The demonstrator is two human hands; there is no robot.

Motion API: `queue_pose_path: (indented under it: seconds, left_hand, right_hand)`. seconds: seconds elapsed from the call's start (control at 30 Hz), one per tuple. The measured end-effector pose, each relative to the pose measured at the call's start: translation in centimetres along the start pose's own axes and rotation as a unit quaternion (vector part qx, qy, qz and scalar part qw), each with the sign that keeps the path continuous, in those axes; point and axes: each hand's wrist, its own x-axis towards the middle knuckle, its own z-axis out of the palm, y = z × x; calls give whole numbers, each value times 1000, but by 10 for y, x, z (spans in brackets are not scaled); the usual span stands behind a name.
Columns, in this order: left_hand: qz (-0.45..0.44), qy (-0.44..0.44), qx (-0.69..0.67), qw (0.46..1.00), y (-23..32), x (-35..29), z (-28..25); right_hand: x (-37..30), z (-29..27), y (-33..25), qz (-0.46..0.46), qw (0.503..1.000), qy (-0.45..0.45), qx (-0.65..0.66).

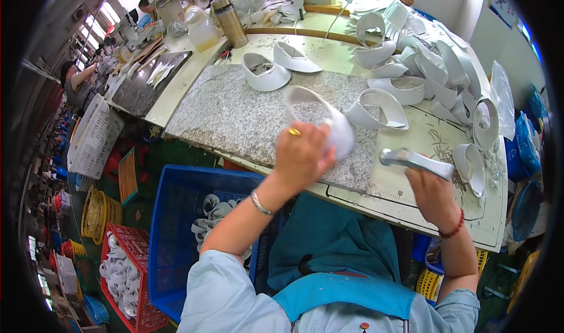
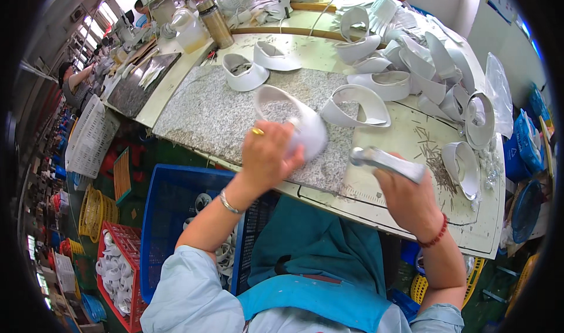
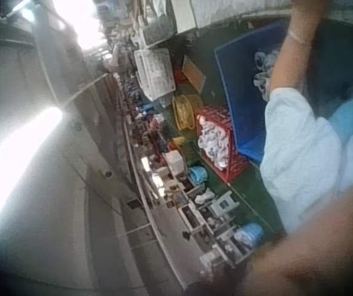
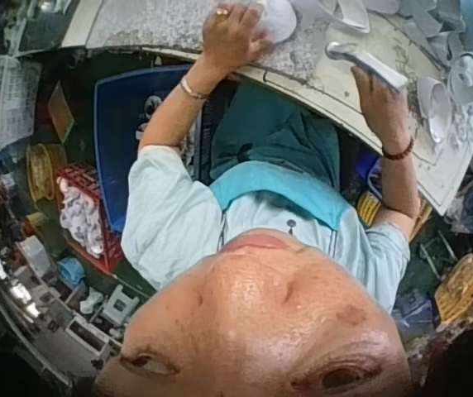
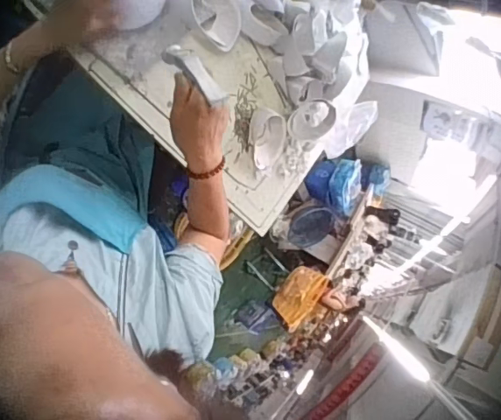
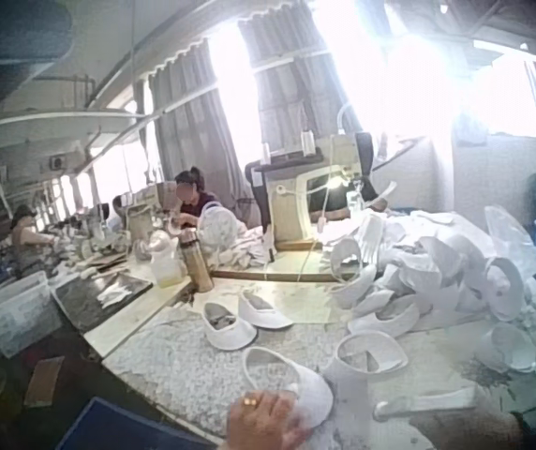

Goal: The person attaches decorative ornaments into shoe components by hand and taps the assembled pieces with a small hammer.

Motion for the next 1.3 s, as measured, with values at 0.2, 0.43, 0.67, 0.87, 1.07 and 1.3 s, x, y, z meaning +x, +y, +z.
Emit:
queue_pose_path:
  seconds: [0.2,0.43,0.67,0.87,1.07,1.3]
  left_hand:
    - [-89,40,127,987,-61,50,22]
    - [-155,-204,165,952,-114,66,73]
    - [-105,-169,240,950,-85,109,83]
    - [124,-69,-54,988,49,105,64]
    - [78,-193,-136,968,84,104,47]
    - [-28,-154,-118,981,11,113,61]
  right_hand:
    - [-98,-24,14,277,953,117,31]
    - [-231,-47,63,468,854,221,-60]
    - [-305,-57,99,535,808,79,-236]
    - [-293,-60,122,479,859,42,-176]
    - [-252,-68,134,434,882,101,-154]
    - [-216,-54,128,354,922,44,-149]
